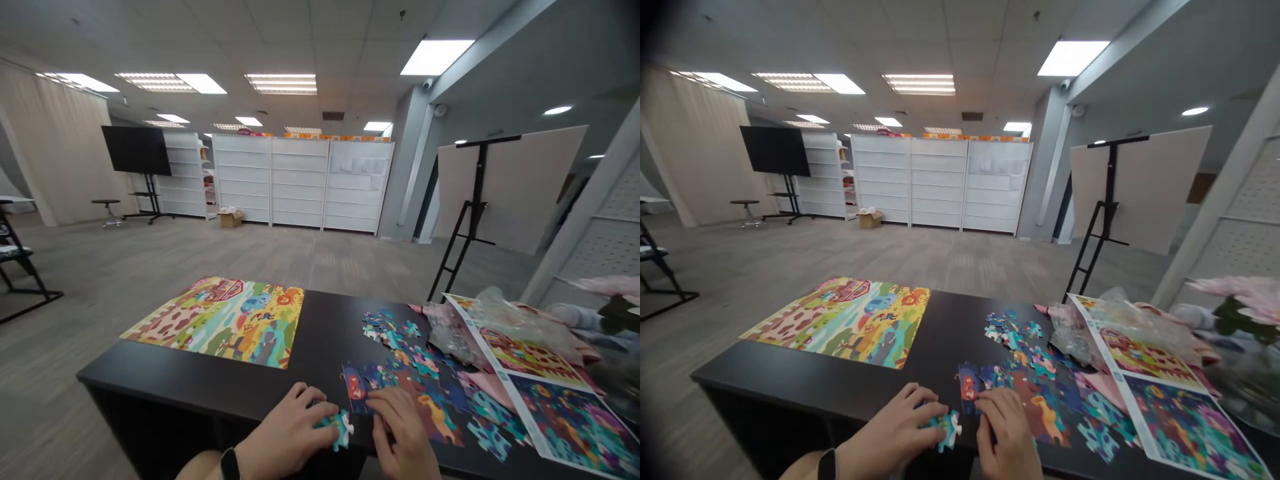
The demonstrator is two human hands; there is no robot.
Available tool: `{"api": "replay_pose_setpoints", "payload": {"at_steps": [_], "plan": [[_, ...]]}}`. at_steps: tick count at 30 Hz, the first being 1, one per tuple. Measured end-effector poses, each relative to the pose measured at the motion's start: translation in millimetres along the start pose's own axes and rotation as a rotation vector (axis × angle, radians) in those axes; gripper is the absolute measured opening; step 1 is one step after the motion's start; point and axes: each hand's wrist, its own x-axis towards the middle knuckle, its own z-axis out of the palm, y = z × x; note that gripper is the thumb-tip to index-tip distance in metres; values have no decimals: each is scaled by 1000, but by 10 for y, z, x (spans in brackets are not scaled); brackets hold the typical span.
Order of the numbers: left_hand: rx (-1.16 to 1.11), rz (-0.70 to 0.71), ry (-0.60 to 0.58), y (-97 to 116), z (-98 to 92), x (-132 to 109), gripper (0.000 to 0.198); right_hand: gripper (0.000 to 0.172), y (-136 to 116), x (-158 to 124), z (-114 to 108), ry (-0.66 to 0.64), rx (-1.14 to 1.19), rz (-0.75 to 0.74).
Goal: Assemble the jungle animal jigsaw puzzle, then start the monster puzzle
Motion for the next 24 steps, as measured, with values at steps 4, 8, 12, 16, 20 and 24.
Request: {"api": "replay_pose_setpoints", "payload": {"at_steps": [4,8,12,16,20,24], "plan": [[-72,-58,-32,-21,-95,39,24,26,-4,31,25,-24,-21,-14],[-108,-124,-5,-44,-83,106,27,25,2,32,50,-9,-65,-29],[-217,-162,100,-118,-45,171,30,22,-14,31,49,-1,-69,-44],[-286,-293,238,-339,-40,206,29,20,13,26,43,14,-79,-81],[-344,-368,301,-537,17,263,24,19,95,43,54,-31,-115,-130],[-421,-416,365,-563,63,400,23,26,81,109,219,-60,-158,-336]]}}
